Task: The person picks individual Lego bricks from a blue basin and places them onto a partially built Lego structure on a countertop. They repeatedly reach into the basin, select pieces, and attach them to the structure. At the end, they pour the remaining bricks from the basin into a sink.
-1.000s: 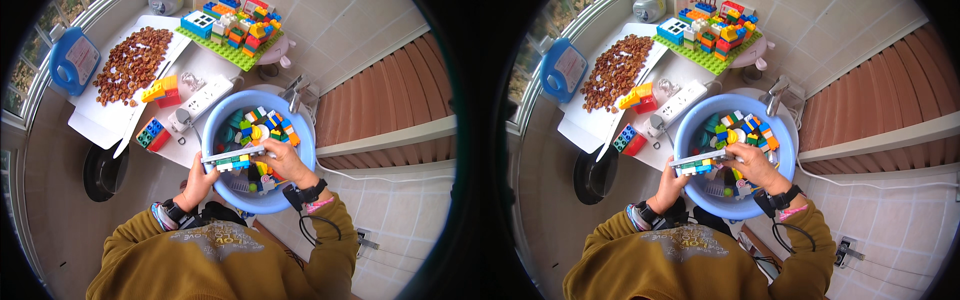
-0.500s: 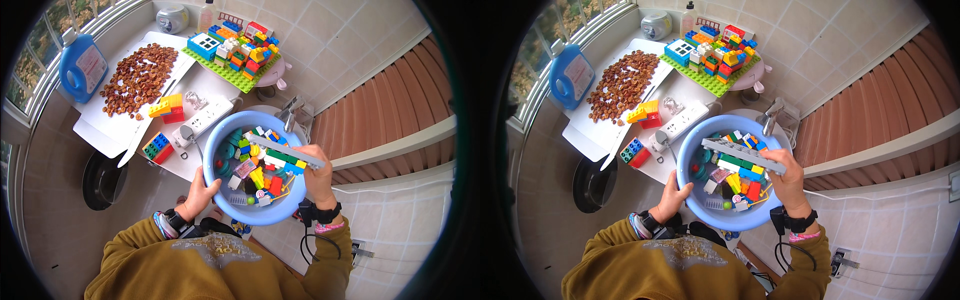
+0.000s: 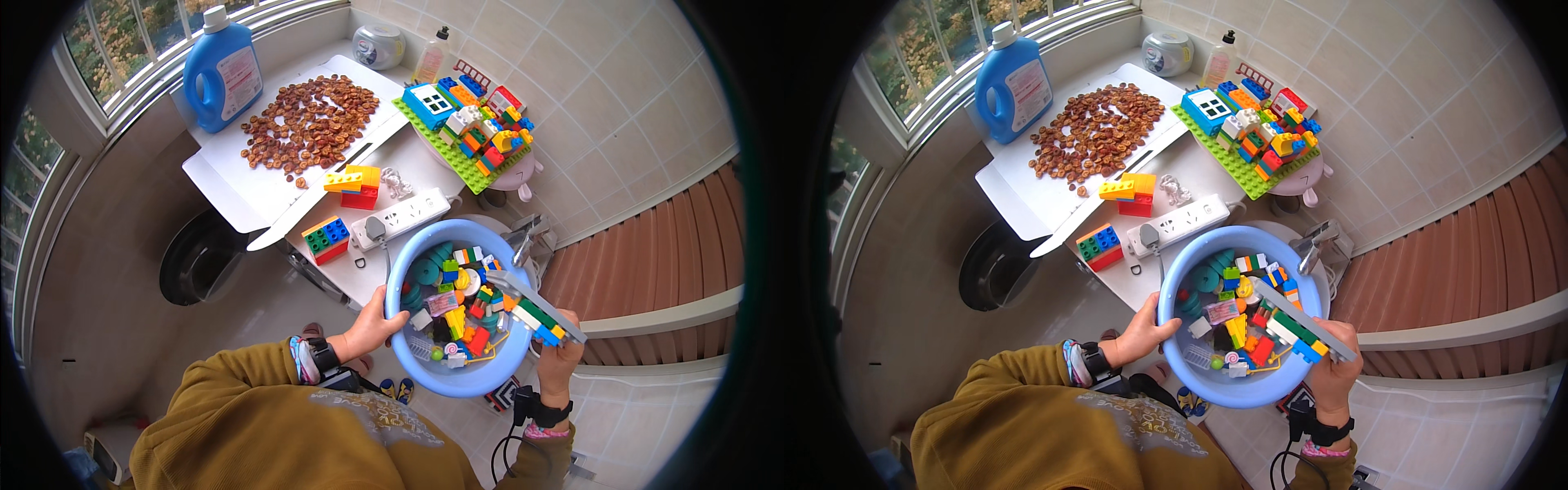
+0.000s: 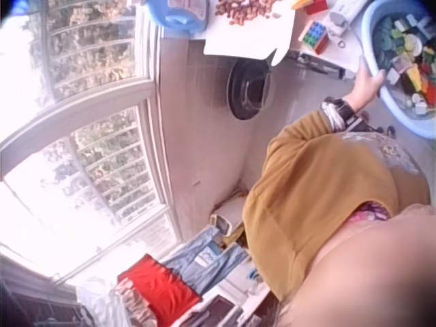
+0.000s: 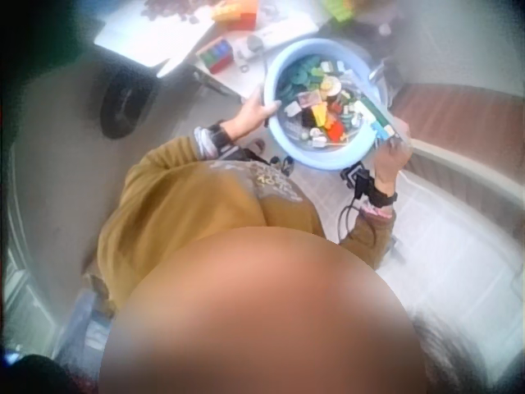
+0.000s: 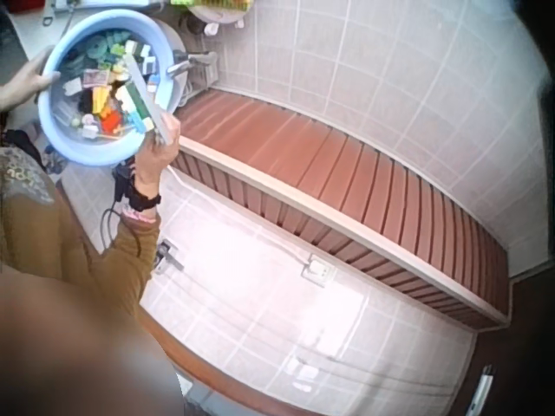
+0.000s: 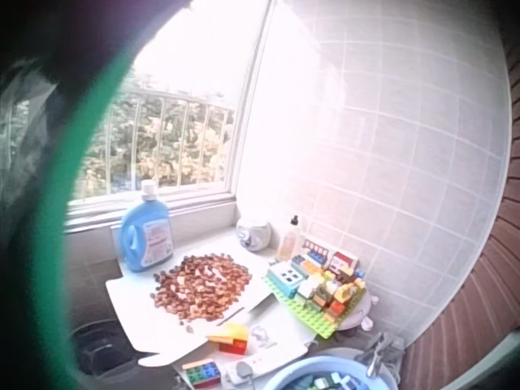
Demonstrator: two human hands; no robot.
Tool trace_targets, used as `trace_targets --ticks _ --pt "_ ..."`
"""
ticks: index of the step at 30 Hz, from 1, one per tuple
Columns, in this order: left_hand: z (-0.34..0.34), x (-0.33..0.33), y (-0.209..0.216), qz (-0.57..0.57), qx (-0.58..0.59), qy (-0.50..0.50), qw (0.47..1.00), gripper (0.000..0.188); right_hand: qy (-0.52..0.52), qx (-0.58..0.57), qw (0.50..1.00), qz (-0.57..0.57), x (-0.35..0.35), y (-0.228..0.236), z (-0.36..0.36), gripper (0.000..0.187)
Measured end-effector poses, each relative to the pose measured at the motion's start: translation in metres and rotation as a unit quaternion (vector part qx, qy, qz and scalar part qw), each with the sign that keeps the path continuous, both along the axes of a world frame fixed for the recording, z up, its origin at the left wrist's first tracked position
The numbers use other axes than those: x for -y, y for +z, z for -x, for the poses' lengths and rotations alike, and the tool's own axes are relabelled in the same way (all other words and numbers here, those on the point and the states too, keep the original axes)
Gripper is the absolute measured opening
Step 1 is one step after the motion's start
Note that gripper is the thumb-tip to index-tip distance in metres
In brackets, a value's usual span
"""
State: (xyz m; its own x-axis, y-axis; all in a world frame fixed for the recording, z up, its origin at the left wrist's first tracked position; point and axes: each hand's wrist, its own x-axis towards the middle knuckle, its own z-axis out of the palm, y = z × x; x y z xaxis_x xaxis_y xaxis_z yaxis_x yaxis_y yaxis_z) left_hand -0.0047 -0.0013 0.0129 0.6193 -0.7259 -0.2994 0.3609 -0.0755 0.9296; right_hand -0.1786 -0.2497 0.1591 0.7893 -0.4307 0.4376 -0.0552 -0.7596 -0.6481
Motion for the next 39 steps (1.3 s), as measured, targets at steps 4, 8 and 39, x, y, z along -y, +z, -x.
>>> trace_targets --ticks 4,8,39 --pt "0.0 -0.001 -0.004 0.008 0.006 0.003 1.0 0.058 -0.01 -0.141 0.99 0.009 -0.003 -0.031 -0.003 0.011" --pt "0.002 0.004 -0.015 0.002 0.04 0.033 0.999 0.051 -0.109 -0.093 0.98 -0.139 0.009 -0.054 0.003 0.011" --pt "-0.004 0.004 -0.013 0.036 0.021 0.002 0.999 0.052 0.035 -0.058 0.943 0.326 0.016 -0.02 -0.025 0.035"
